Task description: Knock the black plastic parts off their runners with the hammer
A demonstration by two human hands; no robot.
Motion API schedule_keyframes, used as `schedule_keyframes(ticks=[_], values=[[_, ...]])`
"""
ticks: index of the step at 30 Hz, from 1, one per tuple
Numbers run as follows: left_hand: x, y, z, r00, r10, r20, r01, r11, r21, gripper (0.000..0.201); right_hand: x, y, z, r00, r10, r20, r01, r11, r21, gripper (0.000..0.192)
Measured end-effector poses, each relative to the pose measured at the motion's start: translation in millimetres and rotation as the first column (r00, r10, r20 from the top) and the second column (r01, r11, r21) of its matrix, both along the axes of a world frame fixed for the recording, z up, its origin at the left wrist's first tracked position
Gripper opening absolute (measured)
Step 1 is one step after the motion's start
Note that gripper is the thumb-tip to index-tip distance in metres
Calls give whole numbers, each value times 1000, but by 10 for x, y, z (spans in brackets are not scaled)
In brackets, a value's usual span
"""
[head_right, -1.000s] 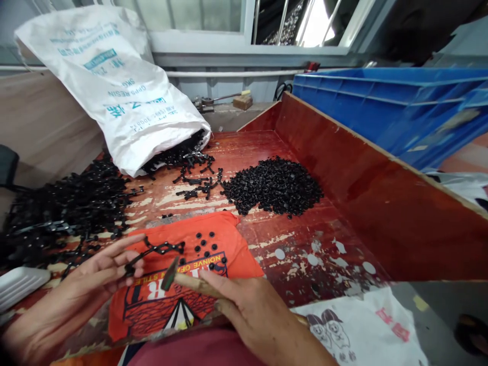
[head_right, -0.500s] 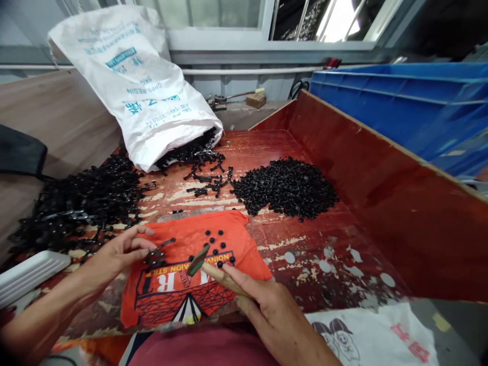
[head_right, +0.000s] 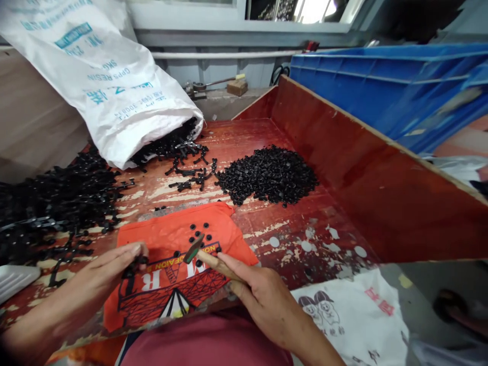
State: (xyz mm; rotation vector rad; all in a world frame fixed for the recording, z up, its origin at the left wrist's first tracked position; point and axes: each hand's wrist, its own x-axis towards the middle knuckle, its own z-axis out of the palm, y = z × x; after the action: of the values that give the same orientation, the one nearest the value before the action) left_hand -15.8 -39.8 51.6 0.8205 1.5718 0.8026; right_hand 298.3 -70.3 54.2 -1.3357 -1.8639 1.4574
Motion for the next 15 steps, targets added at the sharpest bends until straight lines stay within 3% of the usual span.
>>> schedule_keyframes(ticks=[4, 10, 13, 15], values=[[1, 88, -35, 998, 0, -57, 1, 1000, 31, 44, 22, -30, -33, 1000, -21, -6, 21, 1000, 17, 54], [26, 102, 6, 961, -14, 275, 51, 990, -131, 31, 18, -32, -40, 999, -31, 5, 31, 999, 12, 59], [60, 97, 5, 976, -85, 201, 118, 980, -159, 32, 10, -33, -49, 1000, -21, 8, 21, 1000, 12, 54], [77, 116, -18, 982, -155, 109, 166, 980, -109, 31, 5, -35, -55, 1000, -12, 10, 12, 1000, 6, 53]])
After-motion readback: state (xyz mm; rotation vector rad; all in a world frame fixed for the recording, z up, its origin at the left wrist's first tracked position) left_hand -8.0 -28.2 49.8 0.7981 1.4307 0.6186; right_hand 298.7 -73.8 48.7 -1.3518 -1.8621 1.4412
